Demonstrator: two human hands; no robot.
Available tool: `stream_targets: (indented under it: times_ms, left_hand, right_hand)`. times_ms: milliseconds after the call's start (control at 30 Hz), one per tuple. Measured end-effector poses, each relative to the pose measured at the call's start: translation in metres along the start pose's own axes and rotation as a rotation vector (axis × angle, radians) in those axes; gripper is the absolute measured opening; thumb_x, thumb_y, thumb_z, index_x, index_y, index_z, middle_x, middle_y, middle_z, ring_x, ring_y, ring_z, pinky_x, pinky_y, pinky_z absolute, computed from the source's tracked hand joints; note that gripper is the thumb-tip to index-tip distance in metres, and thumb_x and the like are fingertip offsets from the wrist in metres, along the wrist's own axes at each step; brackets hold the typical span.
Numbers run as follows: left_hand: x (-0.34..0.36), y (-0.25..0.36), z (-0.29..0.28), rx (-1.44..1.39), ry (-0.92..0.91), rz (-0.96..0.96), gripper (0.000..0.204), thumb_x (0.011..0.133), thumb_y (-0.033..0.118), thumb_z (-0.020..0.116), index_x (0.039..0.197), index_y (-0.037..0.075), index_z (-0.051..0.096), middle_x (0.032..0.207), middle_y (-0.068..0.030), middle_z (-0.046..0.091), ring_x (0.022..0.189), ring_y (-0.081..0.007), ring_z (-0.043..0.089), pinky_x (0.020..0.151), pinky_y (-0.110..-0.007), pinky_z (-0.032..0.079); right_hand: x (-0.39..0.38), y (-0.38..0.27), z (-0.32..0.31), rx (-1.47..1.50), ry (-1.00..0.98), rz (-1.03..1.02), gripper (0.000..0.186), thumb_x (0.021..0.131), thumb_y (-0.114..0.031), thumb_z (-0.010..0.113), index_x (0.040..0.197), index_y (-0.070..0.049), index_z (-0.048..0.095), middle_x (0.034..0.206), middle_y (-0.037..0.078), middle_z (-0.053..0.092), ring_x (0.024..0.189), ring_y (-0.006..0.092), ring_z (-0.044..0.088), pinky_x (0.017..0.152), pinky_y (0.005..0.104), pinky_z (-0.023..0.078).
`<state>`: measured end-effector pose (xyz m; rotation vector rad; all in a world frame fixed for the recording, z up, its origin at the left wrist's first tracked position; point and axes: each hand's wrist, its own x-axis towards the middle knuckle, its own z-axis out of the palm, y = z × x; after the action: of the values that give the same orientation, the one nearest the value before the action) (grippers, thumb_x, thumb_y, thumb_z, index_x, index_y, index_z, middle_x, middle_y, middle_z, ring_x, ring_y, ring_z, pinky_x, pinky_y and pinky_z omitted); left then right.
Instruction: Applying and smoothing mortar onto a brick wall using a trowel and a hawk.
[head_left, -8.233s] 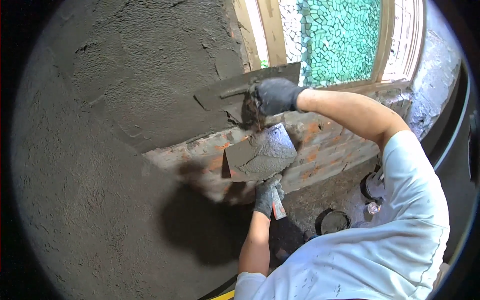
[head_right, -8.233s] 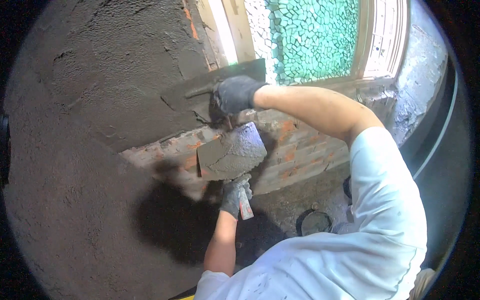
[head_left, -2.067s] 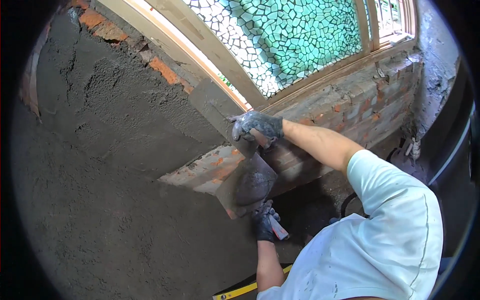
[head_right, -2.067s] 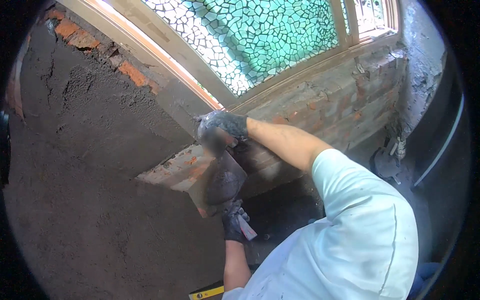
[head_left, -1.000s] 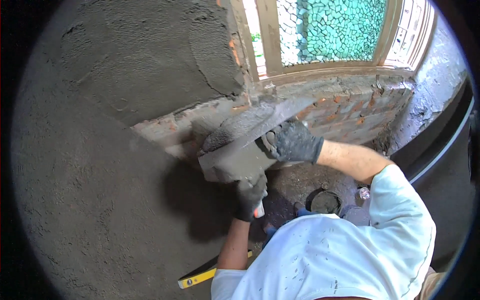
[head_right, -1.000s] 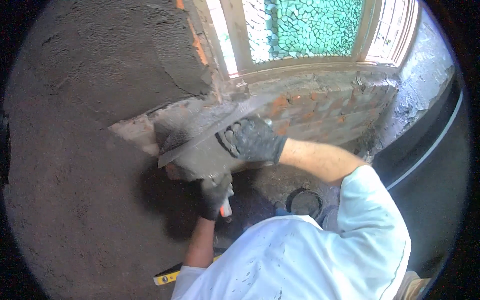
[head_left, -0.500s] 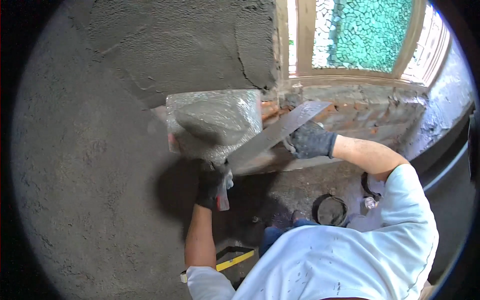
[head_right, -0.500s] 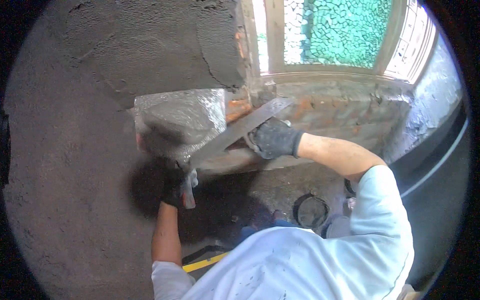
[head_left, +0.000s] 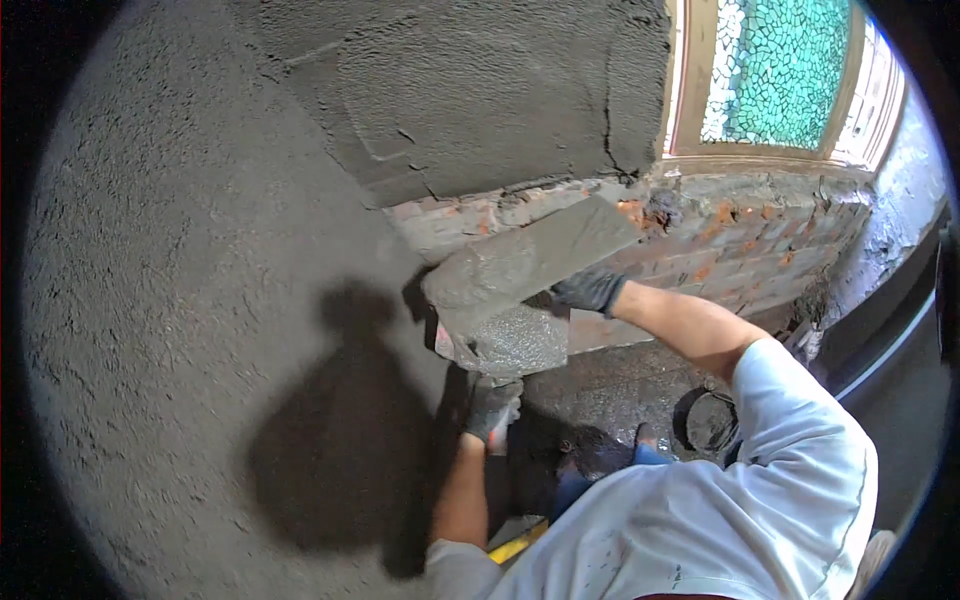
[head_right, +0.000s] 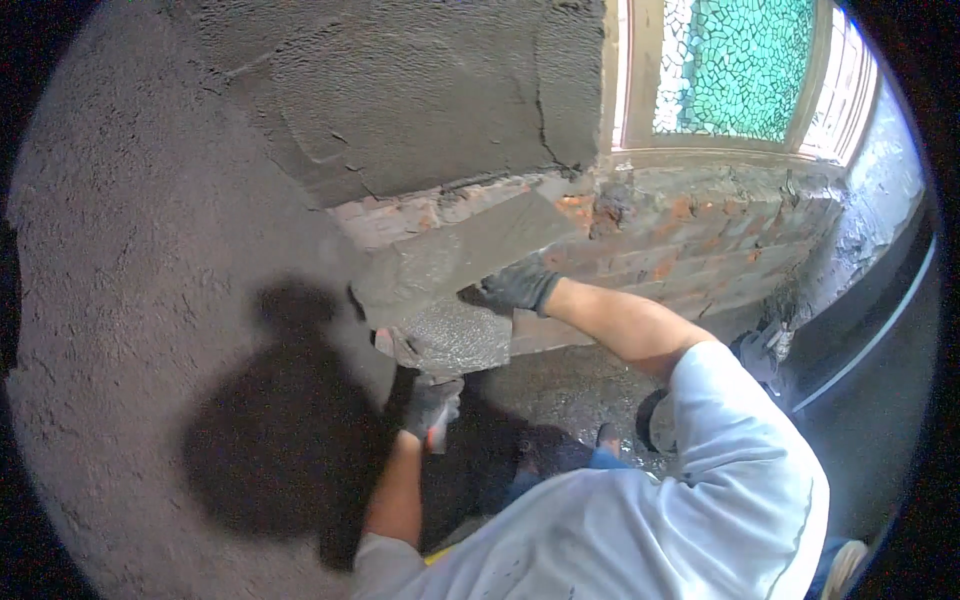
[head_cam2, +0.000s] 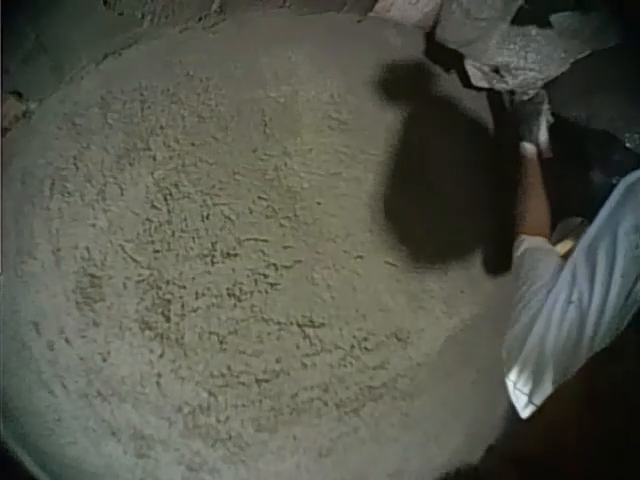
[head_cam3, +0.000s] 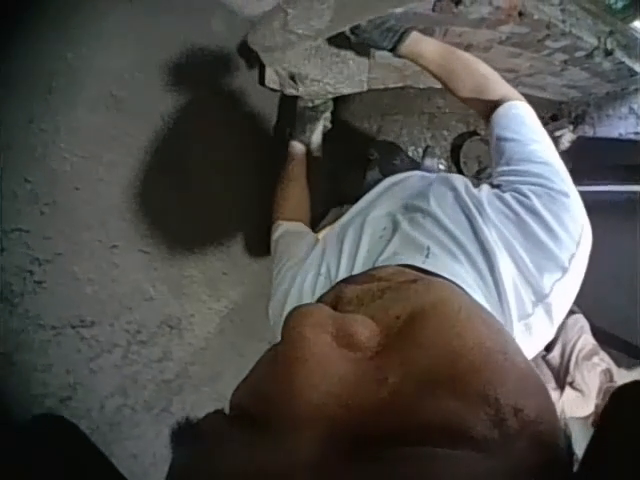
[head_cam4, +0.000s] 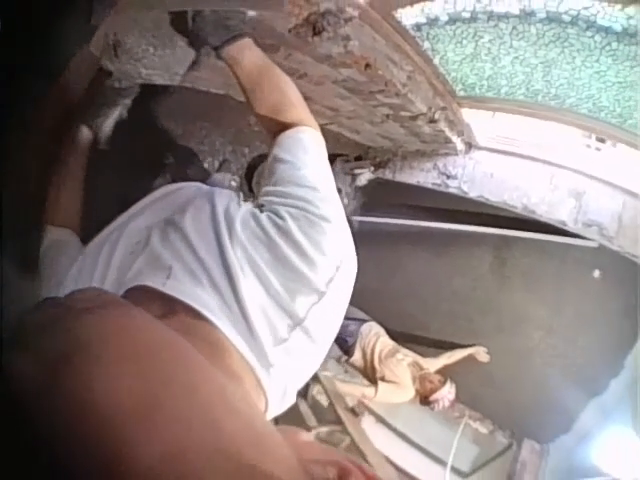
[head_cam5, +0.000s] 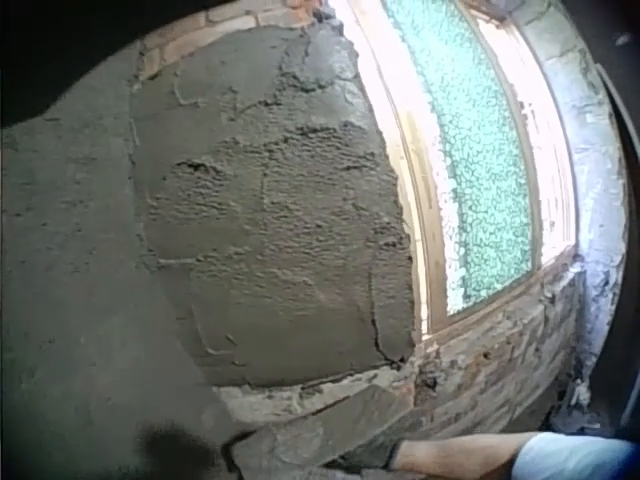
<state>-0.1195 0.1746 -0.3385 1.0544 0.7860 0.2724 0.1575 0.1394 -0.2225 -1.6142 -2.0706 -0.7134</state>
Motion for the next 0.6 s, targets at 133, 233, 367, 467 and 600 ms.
stream_targets:
  times_ms: [133, 233, 367, 467, 600]
  left_hand:
    - [0.04, 0.015, -0.016, -0.062, 0.025, 0.042, 0.019, 0.075, 0.022, 0.07, 0.07, 0.013, 0.055, 0.053, 0.0, 0.05, 0.039, -0.0149, 0.046, 0.038, -0.032, 0.038]
    - [0.061, 0.042, -0.024, -0.09, 0.047, -0.023, 0.019, 0.074, 0.021, 0.07, 0.066, 0.012, 0.056, 0.052, 0.0, 0.049, 0.04, -0.0153, 0.045, 0.038, -0.031, 0.037]
    - [0.07, 0.043, -0.037, 0.036, 0.025, 0.13, 0.01, 0.076, 0.017, 0.065, 0.074, 0.009, 0.06, 0.054, -0.0008, 0.049, 0.04, -0.0158, 0.044, 0.039, -0.032, 0.037]
    - [0.07, 0.045, -0.034, 0.041, -0.008, 0.178, 0.01, 0.078, 0.017, 0.062, 0.082, 0.007, 0.062, 0.055, -0.0011, 0.049, 0.041, -0.016, 0.044, 0.039, -0.032, 0.038]
    - [0.069, 0.041, -0.036, -0.074, -0.036, 0.084, 0.014, 0.078, 0.016, 0.06, 0.088, 0.007, 0.062, 0.055, -0.0011, 0.048, 0.04, -0.0169, 0.044, 0.038, -0.033, 0.039]
  right_hand:
    - [0.077, -0.037, 0.027, 0.076, 0.036, 0.209, 0.036, 0.078, -0.034, 0.058, 0.094, -0.002, 0.063, 0.089, 0.021, 0.064, 0.083, 0.039, 0.061, 0.077, 0.0463, 0.049]
    - [0.122, -0.029, 0.024, 0.165, -0.377, 0.419, 0.021, 0.07, -0.022, 0.058, 0.072, -0.004, 0.068, 0.078, 0.022, 0.065, 0.074, 0.0367, 0.065, 0.065, 0.0457, 0.051]
    - [0.16, -0.022, 0.014, 0.141, -0.388, 0.361, 0.019, 0.066, -0.019, 0.059, 0.076, -0.005, 0.068, 0.078, 0.02, 0.065, 0.073, 0.0347, 0.065, 0.063, 0.0445, 0.05]
    - [0.189, -0.021, -0.02, 0.188, -0.608, 0.451, 0.018, 0.066, -0.017, 0.059, 0.076, -0.004, 0.067, 0.076, 0.019, 0.065, 0.071, 0.0335, 0.065, 0.061, 0.0435, 0.05]
    - [0.203, -0.007, -0.015, 0.11, -0.442, 0.358, 0.016, 0.065, -0.016, 0.059, 0.076, -0.005, 0.065, 0.072, 0.018, 0.065, 0.067, 0.0325, 0.065, 0.057, 0.0441, 0.049]
